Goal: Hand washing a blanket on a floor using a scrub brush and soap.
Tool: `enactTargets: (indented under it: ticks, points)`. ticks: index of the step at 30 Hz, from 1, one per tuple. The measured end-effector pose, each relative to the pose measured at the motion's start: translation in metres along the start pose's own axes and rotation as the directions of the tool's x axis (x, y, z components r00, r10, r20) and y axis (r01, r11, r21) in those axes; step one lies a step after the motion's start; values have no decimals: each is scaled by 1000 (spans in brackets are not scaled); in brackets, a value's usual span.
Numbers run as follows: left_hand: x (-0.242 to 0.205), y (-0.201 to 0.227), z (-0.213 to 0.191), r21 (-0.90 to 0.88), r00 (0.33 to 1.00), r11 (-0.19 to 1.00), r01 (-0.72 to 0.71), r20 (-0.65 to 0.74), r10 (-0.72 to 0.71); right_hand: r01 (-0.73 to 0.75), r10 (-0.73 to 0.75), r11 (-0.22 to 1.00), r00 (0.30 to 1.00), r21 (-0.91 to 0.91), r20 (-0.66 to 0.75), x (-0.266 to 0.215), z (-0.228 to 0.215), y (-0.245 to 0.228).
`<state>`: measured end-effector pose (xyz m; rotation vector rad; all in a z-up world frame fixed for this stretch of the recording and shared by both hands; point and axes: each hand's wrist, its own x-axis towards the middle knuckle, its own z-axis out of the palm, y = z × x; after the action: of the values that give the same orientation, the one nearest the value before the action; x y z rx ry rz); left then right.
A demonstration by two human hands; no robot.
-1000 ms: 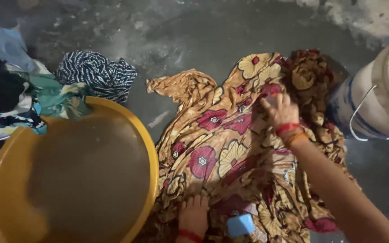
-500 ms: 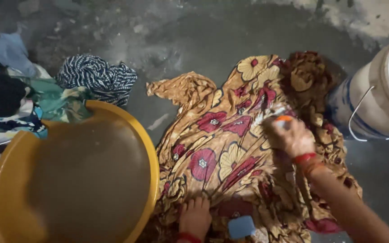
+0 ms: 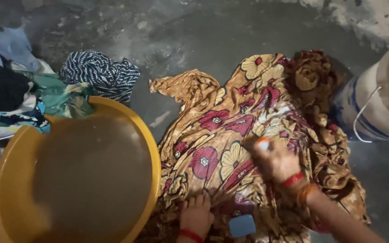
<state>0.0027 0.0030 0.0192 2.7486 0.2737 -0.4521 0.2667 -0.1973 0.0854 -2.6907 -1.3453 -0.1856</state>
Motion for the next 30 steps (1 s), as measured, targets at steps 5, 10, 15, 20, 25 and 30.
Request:
enactTargets:
  ticks: [5,10,15,20,25,30]
  points:
    - [9,-11,-19,-191,994,980,-62,-104,43,-559,608,793,708,-242,359,51,-6,104]
    - [-4,-4,-125,-404,982,913,-49,-187,-30,-561,480,798,812,219,332,30,31,161]
    - [-13,-18,-139,-299,949,945,130,-240,-206,-592,390,747,758,303,522,65,13,167]
    - [1,-15,-111,104,912,906,411,-45,-409,-118,249,582,968,804,-38,152,-31,110]
    - [51,39,-94,297,928,953,-57,-337,160,-9,74,944,980,330,-185,176,-58,48]
    - [102,40,-12,280,607,872,-401,-632,482,-210,272,921,949,328,-157,116,-45,32]
